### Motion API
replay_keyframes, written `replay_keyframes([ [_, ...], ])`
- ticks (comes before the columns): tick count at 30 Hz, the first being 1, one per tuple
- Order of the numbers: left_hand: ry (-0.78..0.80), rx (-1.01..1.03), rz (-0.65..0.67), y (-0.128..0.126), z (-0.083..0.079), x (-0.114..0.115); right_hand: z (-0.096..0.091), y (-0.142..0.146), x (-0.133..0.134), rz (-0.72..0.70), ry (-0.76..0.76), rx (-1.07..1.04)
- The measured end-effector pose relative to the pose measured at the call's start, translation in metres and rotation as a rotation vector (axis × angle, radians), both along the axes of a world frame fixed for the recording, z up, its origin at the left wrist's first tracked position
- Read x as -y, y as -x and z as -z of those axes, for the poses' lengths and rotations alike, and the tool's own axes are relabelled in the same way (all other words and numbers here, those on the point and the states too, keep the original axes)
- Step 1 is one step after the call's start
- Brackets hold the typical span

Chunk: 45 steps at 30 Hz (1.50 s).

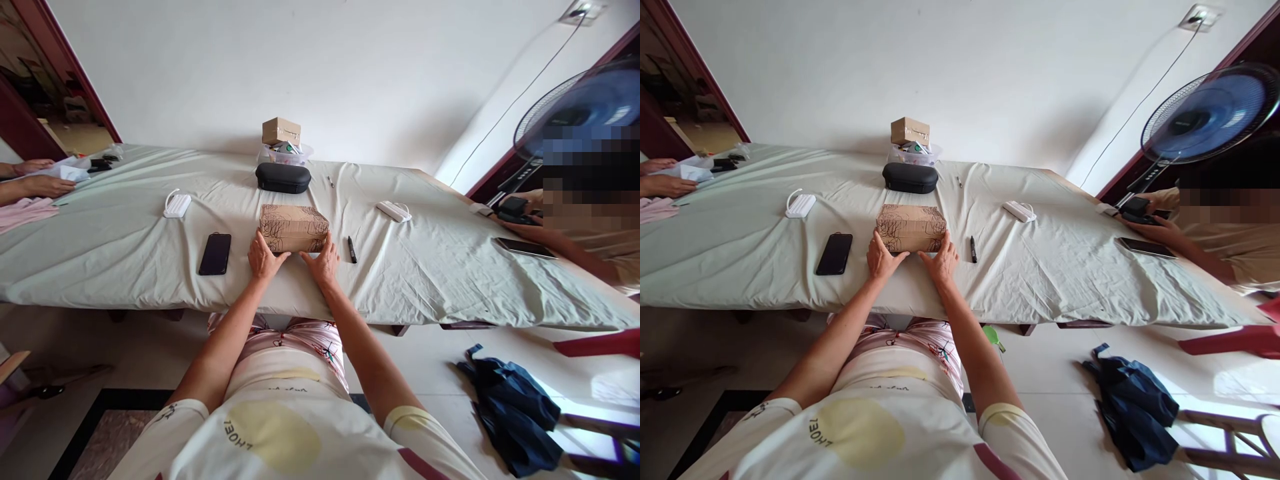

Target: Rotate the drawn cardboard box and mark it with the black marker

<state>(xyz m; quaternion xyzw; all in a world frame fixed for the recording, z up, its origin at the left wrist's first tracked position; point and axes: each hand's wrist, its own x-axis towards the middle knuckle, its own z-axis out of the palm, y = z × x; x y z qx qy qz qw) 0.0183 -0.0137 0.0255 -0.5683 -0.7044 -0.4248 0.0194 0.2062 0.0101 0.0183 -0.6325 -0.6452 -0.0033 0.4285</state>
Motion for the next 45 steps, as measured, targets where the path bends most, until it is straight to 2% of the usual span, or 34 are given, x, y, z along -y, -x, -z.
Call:
replay_keyframes([
  [6, -0.042, 0.027, 0.022, -0.001, -0.002, 0.001, -0.003, -0.003, 0.001, -0.025, -0.019, -0.043],
  [13, -0.133, 0.098, 0.032, 0.010, -0.007, 0.001, -0.001, -0.015, -0.009, -0.217, -0.222, -0.337],
  [18, -0.231, 0.144, 0.041, 0.017, -0.001, -0.002, -0.008, -0.017, -0.003, -0.177, -0.378, -0.456],
  [21, -0.274, 0.170, 0.063, 0.018, 0.002, -0.005, -0.010, -0.017, -0.001, -0.186, -0.410, -0.510],
  [26, -0.281, 0.208, 0.086, 0.021, 0.004, -0.008, -0.010, -0.019, -0.002, -0.179, -0.365, -0.521],
  [30, -0.228, 0.187, 0.079, 0.023, 0.005, -0.010, -0.005, -0.019, -0.007, -0.219, -0.259, -0.521],
  [35, -0.100, 0.203, 0.030, 0.023, 0.012, -0.015, 0.010, -0.019, -0.020, -0.259, -0.118, -0.501],
  [39, -0.047, 0.221, 0.057, 0.022, 0.015, -0.018, 0.023, -0.022, -0.027, -0.269, -0.010, -0.437],
  [45, -0.042, 0.189, 0.064, 0.021, 0.013, -0.016, 0.023, -0.022, -0.025, -0.201, -0.018, -0.348],
])
